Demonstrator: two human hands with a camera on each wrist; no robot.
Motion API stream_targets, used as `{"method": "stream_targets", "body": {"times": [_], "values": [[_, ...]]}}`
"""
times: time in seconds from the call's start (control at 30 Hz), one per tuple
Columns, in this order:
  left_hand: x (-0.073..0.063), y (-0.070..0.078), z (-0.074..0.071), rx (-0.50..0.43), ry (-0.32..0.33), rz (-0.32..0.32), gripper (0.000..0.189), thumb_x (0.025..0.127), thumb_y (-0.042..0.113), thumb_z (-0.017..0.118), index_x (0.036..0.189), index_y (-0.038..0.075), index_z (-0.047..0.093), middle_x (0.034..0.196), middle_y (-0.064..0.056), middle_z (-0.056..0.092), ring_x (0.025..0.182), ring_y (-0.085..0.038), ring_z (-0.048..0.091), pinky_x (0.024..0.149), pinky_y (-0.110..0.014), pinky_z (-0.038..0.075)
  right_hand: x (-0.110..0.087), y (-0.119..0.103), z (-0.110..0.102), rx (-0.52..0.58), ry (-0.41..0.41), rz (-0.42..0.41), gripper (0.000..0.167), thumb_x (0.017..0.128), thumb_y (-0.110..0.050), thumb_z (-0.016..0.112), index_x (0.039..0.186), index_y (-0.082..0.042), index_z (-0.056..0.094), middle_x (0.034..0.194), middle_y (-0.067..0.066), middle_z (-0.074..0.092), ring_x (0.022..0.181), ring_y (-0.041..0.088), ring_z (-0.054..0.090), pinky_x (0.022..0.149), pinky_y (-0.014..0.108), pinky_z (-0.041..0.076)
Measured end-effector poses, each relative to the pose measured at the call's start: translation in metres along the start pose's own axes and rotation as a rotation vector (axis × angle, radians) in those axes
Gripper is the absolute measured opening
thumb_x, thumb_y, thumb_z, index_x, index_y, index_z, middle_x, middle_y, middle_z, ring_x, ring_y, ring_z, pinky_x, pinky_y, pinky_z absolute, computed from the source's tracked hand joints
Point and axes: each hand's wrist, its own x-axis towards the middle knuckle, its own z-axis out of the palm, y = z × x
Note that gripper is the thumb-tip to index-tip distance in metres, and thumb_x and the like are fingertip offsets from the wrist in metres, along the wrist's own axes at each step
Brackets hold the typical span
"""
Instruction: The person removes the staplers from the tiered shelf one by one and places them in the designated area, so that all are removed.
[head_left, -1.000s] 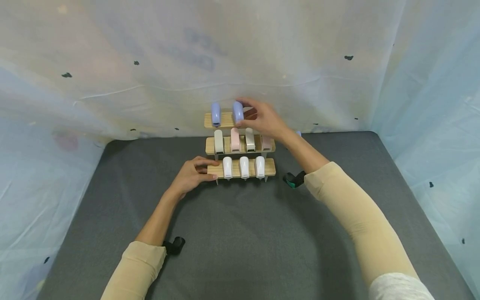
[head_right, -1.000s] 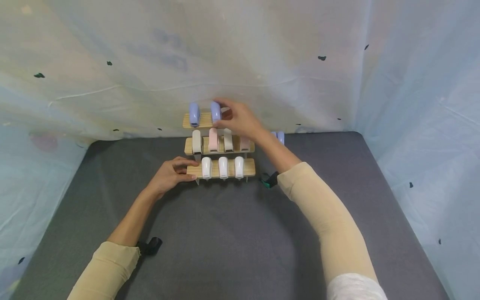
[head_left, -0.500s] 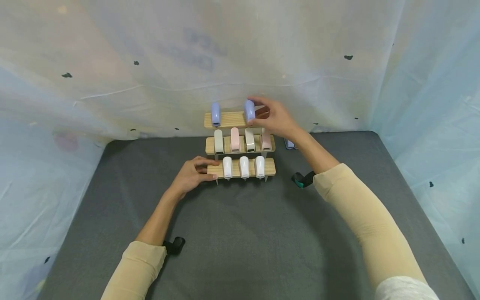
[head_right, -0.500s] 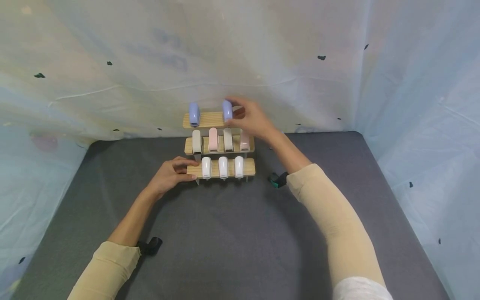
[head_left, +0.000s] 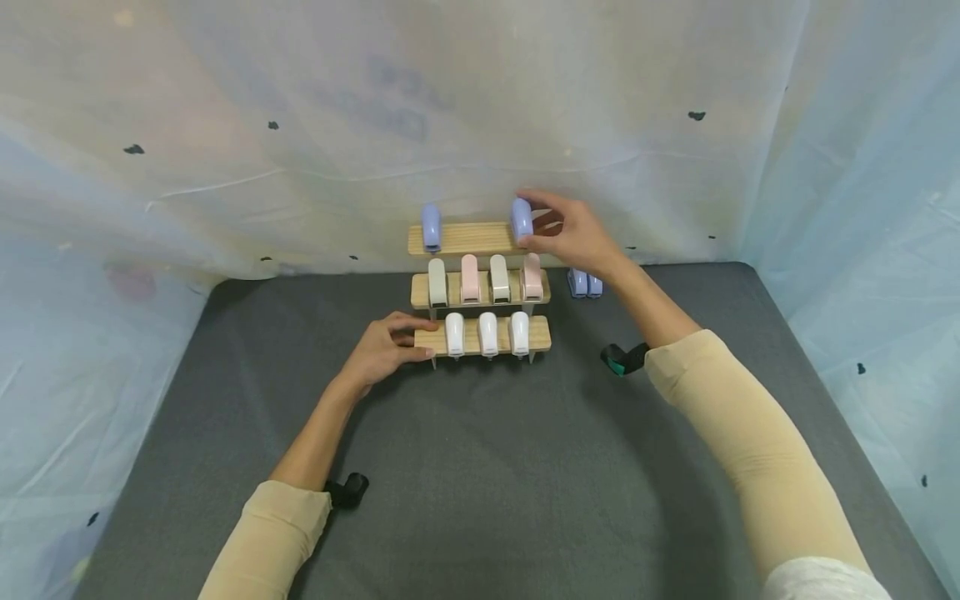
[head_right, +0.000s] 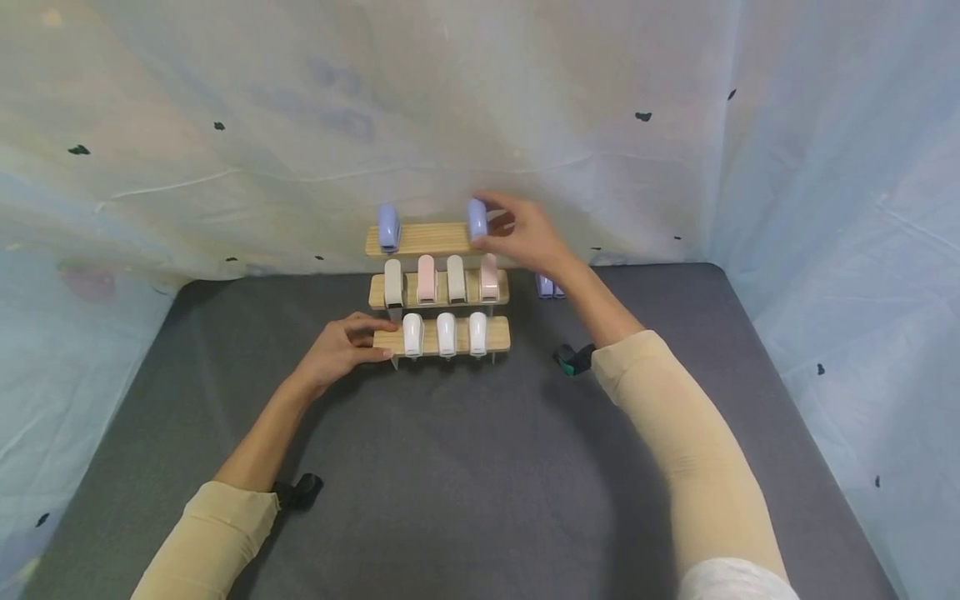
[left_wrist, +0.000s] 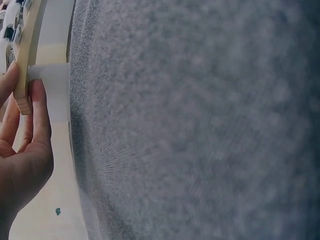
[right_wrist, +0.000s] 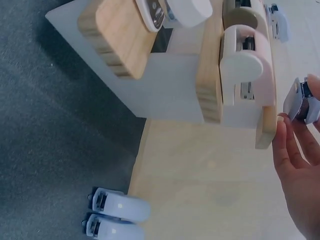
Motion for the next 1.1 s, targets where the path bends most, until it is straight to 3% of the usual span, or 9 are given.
{"method": "stream_targets", "body": {"times": [0.37, 0.6, 0.93, 1.1], "values": [[-0.001, -0.002, 0.001, 0.001, 0.002, 0.005, 0.040, 0.085, 0.017, 0.081, 0.124, 0.015, 0.071, 0.129, -0.009, 0.052, 0.112, -0.036, 0.059, 0.086, -0.043, 0.055, -0.007, 0.009, -0.011, 0.014, 0.012, -0.023, 0.067, 0.086, -0.015, 0.079, 0.147, -0.015, 0.051, 0.135, 0.012, 0.057, 0.107, 0.031, 0.062, 0.090, 0.044, 0.053], [0.000, -0.002, 0.001, -0.021, -0.001, 0.003, 0.040, 0.085, 0.016, 0.081, 0.123, 0.014, 0.071, 0.129, -0.010, 0.051, 0.110, -0.036, 0.061, 0.086, -0.044, 0.056, -0.018, 0.016, -0.022, 0.019, 0.033, -0.006, 0.065, 0.086, -0.008, 0.078, 0.145, -0.008, 0.052, 0.135, 0.014, 0.057, 0.108, 0.032, 0.061, 0.086, 0.039, 0.053], [-0.001, -0.002, 0.002, -0.009, 0.001, 0.006, 0.039, 0.085, 0.017, 0.081, 0.123, 0.015, 0.071, 0.129, -0.009, 0.052, 0.113, -0.037, 0.059, 0.087, -0.045, 0.055, -0.041, -0.011, -0.035, -0.105, 0.027, 0.032, 0.064, 0.088, 0.000, 0.073, 0.146, 0.004, 0.046, 0.136, 0.023, 0.054, 0.112, 0.039, 0.059, 0.090, 0.046, 0.052], [-0.001, -0.001, 0.001, 0.006, 0.003, 0.007, 0.039, 0.085, 0.019, 0.082, 0.122, 0.016, 0.071, 0.129, -0.008, 0.052, 0.116, -0.038, 0.056, 0.088, -0.045, 0.054, -0.042, 0.013, -0.041, -0.104, 0.042, 0.061, 0.066, 0.088, -0.003, 0.074, 0.148, -0.006, 0.047, 0.140, 0.017, 0.053, 0.113, 0.036, 0.059, 0.091, 0.048, 0.052]]}}
